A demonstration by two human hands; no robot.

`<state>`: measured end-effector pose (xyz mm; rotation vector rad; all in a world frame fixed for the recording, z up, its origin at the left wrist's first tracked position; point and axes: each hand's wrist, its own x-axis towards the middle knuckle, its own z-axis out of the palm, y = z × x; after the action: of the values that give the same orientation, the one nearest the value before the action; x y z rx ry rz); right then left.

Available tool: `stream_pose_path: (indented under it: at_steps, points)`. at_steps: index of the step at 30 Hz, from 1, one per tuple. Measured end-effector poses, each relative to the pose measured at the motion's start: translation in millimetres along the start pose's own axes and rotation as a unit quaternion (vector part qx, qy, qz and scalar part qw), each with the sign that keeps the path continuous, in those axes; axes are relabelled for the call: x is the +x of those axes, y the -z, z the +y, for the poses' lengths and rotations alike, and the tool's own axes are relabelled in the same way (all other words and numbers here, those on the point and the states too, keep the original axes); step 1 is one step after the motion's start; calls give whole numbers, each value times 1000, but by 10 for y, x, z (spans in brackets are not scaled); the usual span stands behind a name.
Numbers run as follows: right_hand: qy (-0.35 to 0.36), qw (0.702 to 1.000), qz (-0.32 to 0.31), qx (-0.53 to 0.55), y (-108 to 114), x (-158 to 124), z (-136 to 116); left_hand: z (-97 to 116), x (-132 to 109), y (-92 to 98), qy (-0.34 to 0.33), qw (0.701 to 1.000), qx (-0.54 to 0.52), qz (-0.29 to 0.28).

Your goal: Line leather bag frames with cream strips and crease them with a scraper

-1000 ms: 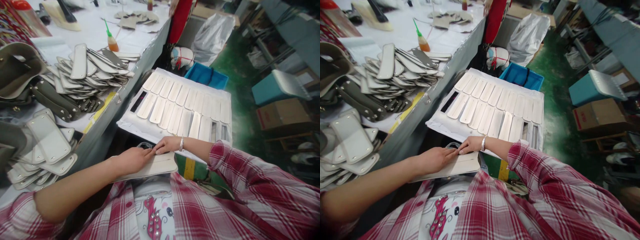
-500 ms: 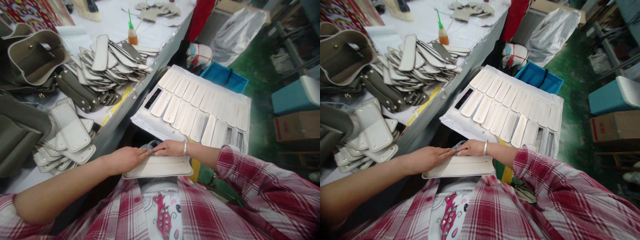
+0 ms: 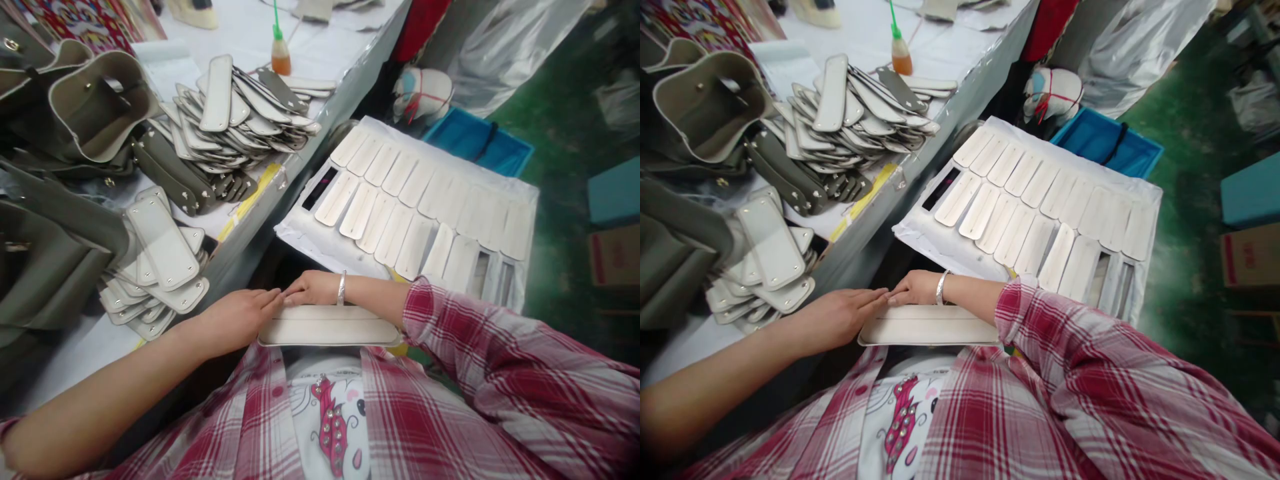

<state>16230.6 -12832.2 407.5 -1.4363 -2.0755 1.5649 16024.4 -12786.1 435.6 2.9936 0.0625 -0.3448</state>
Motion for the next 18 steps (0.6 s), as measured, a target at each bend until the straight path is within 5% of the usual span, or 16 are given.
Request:
stream_pose_path:
  at_steps: [7, 13, 16, 18]
  points:
    - [-2, 1000, 25, -11, 58, -405, 218, 271, 105, 16, 56, 993, 97, -21]
    - [-89, 993, 67, -47, 106, -986, 424, 438, 290, 166, 58, 985, 160, -25]
    - [-57, 964, 231, -117, -108, -1422, 396, 602, 452, 200, 41, 995, 66, 65]
    - [-41, 906, 393, -154, -408, -1741, 357, 798, 595, 146, 27, 990, -31, 138]
